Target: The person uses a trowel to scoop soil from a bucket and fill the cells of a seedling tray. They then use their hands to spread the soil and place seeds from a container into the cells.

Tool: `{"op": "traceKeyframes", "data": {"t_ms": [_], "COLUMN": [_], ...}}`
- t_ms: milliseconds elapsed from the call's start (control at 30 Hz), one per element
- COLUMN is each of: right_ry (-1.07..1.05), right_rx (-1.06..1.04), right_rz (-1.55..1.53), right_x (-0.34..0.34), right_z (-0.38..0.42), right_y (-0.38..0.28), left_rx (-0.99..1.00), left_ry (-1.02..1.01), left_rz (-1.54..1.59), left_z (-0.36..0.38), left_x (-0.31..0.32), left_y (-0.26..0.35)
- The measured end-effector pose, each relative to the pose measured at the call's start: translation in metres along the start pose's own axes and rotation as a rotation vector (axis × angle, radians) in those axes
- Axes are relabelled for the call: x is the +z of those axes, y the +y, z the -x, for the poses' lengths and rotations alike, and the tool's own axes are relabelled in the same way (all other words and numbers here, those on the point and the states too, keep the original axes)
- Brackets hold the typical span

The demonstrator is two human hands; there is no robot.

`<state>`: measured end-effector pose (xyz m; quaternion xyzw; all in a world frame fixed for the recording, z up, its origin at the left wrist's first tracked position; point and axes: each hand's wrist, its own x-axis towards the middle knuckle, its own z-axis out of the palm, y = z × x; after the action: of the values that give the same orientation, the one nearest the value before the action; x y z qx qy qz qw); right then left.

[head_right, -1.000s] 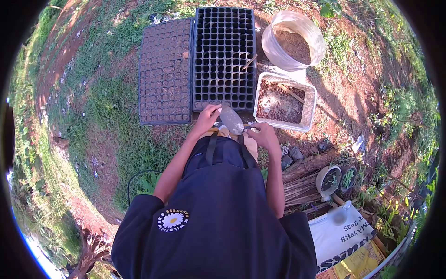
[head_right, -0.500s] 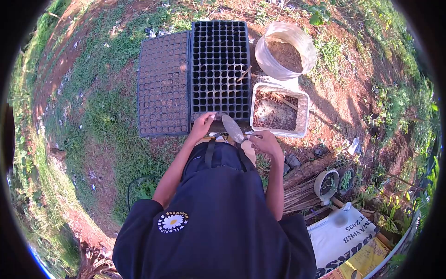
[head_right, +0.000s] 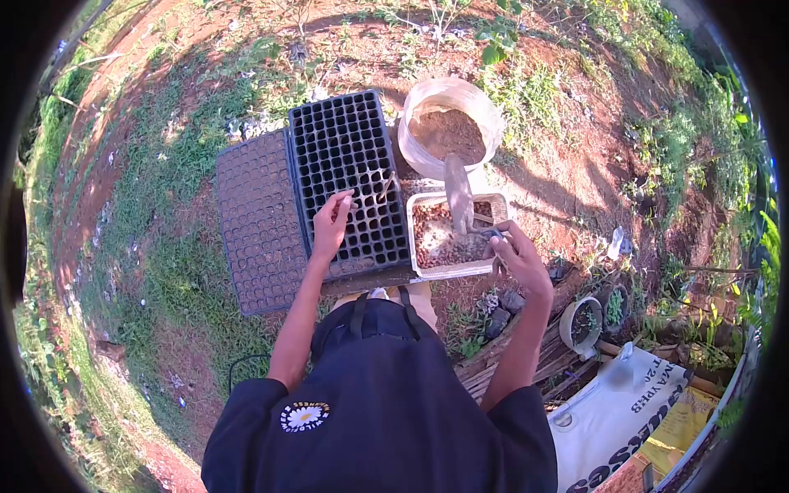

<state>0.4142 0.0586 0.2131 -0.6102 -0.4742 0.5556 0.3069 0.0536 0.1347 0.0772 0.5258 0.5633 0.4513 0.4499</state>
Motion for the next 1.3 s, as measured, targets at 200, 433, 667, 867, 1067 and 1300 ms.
{"op": "traceKeyframes", "data": {"t_ms": [200, 433, 667, 867, 1067, 1300], "right_ry": [0.402, 0.287, 0.134, 0.024, 0.169, 0.315], "right_rx": [-0.265, -0.053, -0.103, -0.123, -0.414, -0.720], "right_rz": [1.057, 1.113, 1.267, 1.194, 1.212, 1.133], "right_x": [-0.025, -0.024, 0.010, 0.025, 0.037, 0.014], "right_z": [-0.069, -0.202, -0.277, -0.289, -0.287, -0.264], "right_y": [-0.047, -0.057, -0.033, -0.025, 0.023, 0.021], "left_rx": [0.051, 0.190, 0.048, 0.090, 0.178, 0.203], "left_ry": [0.014, -0.172, -0.290, -0.327, -0.360, -0.351], "left_rz": [-0.026, -0.327, -0.506, -0.407, -0.418, -0.439], "left_z": [-0.045, -0.099, -0.137, -0.142, -0.146, -0.141], "left_x": [0.018, 0.045, 0.073, 0.084, 0.084, 0.082], "left_y": [0.024, 0.062, 0.068, 0.071, 0.063, 0.059]}}
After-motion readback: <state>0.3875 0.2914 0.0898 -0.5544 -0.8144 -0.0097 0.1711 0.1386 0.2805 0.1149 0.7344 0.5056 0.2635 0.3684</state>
